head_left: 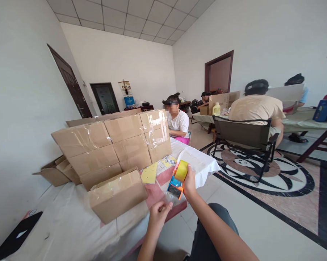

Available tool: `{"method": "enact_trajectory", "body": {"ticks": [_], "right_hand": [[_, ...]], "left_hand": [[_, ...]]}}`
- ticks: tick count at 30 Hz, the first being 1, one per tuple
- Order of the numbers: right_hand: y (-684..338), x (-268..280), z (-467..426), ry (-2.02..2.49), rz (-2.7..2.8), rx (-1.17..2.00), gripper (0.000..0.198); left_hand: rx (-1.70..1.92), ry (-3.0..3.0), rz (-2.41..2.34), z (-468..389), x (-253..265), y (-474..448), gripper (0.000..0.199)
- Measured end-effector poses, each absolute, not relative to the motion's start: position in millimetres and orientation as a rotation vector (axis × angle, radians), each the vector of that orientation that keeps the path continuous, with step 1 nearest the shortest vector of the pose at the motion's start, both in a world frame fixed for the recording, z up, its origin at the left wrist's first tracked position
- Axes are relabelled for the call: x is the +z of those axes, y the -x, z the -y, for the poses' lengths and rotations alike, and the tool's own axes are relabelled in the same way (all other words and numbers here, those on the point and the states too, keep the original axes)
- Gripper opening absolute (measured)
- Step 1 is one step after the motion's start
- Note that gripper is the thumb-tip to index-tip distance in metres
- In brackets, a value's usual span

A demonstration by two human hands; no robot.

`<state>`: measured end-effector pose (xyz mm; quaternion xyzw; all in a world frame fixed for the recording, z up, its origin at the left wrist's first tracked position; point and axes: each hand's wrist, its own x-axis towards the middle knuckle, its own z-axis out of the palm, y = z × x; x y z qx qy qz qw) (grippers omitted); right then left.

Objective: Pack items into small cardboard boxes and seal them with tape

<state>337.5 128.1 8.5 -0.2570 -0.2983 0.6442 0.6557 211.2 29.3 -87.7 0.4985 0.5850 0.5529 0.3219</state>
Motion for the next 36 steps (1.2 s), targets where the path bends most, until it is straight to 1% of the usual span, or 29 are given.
{"method": "enact_trajectory", "body": {"ticks": [6, 10, 16, 19, 25, 31, 36], "right_hand": [[-344.0, 6.0, -127.2, 0.657, 0.837, 1.272, 0.056], [-346.3, 2.7, -126.9, 0.671, 0.867, 1.173, 0.054], [-343.3, 0.7, -130.7, 0.635, 0.834, 1.223, 0.055], [-342.9, -3.6, -134.2, 0.662, 0.880, 1.183, 0.056], [-344.4, -10.3, -140.1, 0.699, 0.970, 1.054, 0.055], [-345.0, -3.0, -138.8, 0.656, 0.924, 1.121, 0.054], [-347.8, -1.2, -133.6, 0.683, 0.972, 1.089, 0.049]], "left_hand": [[1.386, -1.444, -1.379, -14.5, -83.6, -196.4, 0.066], [1.402, -1.480, -1.352, -7.0, -76.7, -188.8, 0.064], [1.266, -1.487, -1.323, -3.9, -68.9, -182.2, 0.053], [1.248, -1.443, -1.315, -3.8, -68.7, -179.7, 0.050], [1.302, -1.336, -1.266, -6.3, -76.2, -185.0, 0.056], [1.249, -1.286, -1.288, -10.2, -83.7, -189.3, 0.055], [1.193, -1.269, -1.386, -14.3, -83.8, -189.2, 0.062]]}}
